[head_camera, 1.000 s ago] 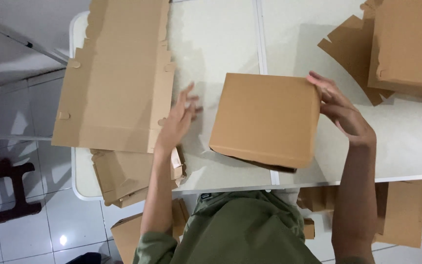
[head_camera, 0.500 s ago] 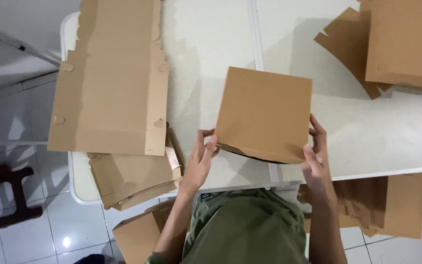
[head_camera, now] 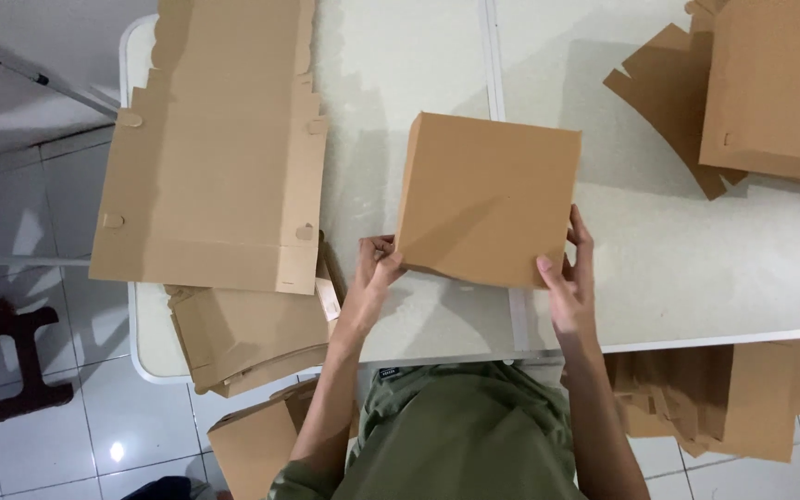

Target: Folding and assembling cardboard boxes from flat pre-cut sheets.

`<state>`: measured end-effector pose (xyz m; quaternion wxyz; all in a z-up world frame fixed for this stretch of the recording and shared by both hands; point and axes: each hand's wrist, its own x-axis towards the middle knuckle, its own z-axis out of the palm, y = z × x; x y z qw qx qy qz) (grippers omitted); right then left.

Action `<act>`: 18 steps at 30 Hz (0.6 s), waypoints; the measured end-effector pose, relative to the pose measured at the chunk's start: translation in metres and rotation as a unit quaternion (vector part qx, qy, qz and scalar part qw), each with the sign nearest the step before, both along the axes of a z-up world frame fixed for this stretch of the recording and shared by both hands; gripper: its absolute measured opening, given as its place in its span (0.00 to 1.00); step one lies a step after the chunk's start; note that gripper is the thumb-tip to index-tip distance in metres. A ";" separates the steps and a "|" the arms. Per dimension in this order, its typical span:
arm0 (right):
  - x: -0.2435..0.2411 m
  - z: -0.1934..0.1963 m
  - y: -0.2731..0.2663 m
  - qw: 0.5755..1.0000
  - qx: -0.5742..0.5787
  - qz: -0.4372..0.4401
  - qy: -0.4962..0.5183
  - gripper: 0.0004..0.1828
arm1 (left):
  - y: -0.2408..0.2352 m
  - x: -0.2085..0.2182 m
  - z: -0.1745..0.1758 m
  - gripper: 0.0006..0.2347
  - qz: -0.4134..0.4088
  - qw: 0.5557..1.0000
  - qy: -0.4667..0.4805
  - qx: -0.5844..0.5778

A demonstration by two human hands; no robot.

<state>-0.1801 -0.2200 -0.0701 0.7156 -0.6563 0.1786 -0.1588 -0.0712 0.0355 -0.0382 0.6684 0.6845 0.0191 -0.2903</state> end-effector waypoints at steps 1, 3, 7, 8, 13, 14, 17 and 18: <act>0.001 0.015 0.008 1.000 0.001 -0.002 0.002 0.43 | 0.000 0.002 -0.007 0.24 -0.002 1.000 0.002 0.001; 0.006 0.046 0.023 0.980 -0.107 0.017 0.164 0.45 | -0.001 0.008 -0.019 0.25 -0.042 0.993 -0.017 0.113; 0.023 0.062 0.032 0.982 -0.134 0.026 0.130 0.46 | -0.019 0.003 0.027 0.29 -0.065 0.992 -0.016 0.106; 0.014 0.043 0.024 0.988 -0.113 0.011 0.109 0.46 | -0.020 0.002 0.017 0.31 -0.086 0.990 -0.044 0.105; 0.009 0.030 0.009 0.994 -0.086 -0.065 0.033 0.44 | -0.022 0.001 0.006 0.26 -0.093 0.994 -0.050 -0.031; 0.010 0.027 0.005 0.993 -0.074 -0.083 -0.026 0.39 | -0.023 -0.002 0.011 0.26 -0.116 0.992 -0.050 -0.029; 0.011 0.045 -0.015 0.980 -0.157 -0.074 -0.098 0.38 | -0.025 -0.010 0.011 0.28 -0.114 0.988 -0.097 -0.039; 0.011 0.055 -0.025 0.960 -0.252 -0.049 -0.109 0.41 | -0.026 -0.011 0.007 0.32 -0.090 0.984 -0.144 -0.055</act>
